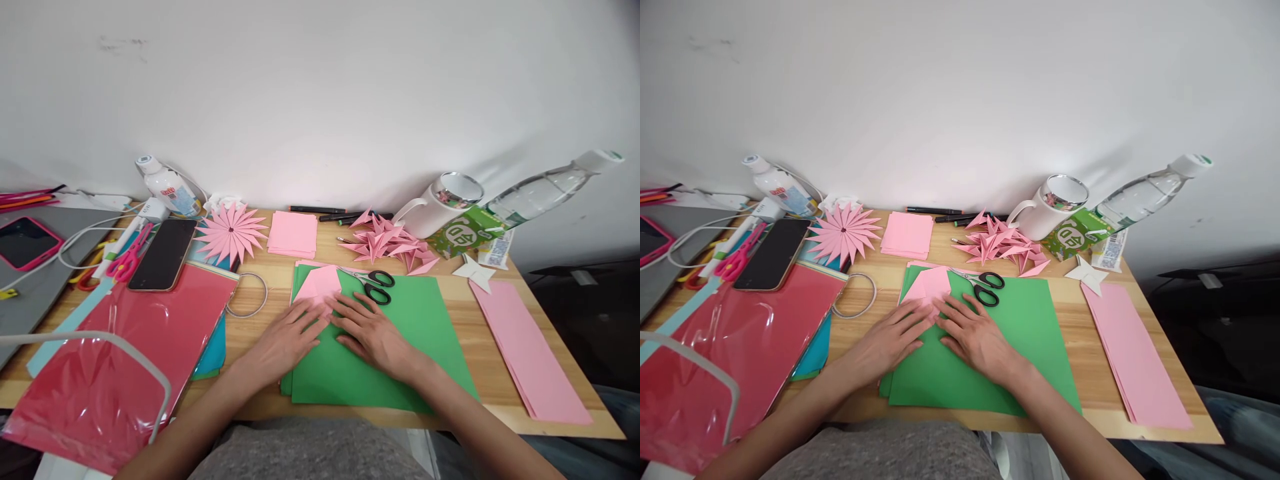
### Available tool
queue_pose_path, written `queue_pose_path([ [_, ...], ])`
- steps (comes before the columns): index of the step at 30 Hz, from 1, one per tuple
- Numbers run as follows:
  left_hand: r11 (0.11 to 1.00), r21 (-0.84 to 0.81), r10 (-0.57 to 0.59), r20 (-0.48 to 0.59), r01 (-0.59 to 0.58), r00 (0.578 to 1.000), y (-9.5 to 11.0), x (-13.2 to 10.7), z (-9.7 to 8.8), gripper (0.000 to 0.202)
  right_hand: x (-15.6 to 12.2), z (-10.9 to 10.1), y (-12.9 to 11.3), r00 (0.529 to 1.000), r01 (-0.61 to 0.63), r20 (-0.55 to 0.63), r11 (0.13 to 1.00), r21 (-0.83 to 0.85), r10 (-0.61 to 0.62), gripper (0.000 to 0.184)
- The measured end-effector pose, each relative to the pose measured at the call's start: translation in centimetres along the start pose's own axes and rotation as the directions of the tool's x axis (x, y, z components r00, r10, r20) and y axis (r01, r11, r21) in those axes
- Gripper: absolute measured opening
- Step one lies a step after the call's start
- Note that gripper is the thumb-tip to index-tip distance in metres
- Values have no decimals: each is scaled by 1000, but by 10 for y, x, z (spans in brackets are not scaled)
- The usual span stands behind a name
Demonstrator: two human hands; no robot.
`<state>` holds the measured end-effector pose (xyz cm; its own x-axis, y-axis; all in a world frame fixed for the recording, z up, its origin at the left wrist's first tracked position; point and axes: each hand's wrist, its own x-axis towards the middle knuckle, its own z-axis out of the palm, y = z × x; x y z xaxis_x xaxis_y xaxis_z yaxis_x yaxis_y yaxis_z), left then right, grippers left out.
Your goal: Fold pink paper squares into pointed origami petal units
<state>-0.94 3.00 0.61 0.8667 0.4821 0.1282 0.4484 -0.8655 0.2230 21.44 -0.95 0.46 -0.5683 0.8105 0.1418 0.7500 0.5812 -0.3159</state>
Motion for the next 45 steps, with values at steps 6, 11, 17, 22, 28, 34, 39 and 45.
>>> queue_pose_path([
  [6,1000,17,-8,41,8,999,2,2,0,37,0,-1,4,1000,-11,10,998,69,11,35],
  [11,999,18,-30,26,30,999,6,3,1,37,-1,0,14,999,36,34,998,53,-38,32],
  [17,999,17,-40,10,40,999,7,2,2,36,0,5,39,992,-37,-120,999,-34,33,34],
  [22,999,8,-47,14,47,999,6,4,1,34,1,6,39,969,-105,-224,994,-8,101,29],
  [28,999,-6,-39,5,39,999,6,7,-3,31,17,10,20,922,-200,-308,970,136,234,15],
  [34,993,-110,-51,-8,50,999,4,6,-8,32,33,16,24,928,-260,-264,965,42,262,18],
  [39,936,-284,-218,-13,205,976,1,6,-6,35,30,14,14,956,-136,-232,972,191,179,12],
  [45,945,-258,-213,-18,202,977,1,9,-2,31,26,15,-1,978,-140,-137,981,133,158,12],
])
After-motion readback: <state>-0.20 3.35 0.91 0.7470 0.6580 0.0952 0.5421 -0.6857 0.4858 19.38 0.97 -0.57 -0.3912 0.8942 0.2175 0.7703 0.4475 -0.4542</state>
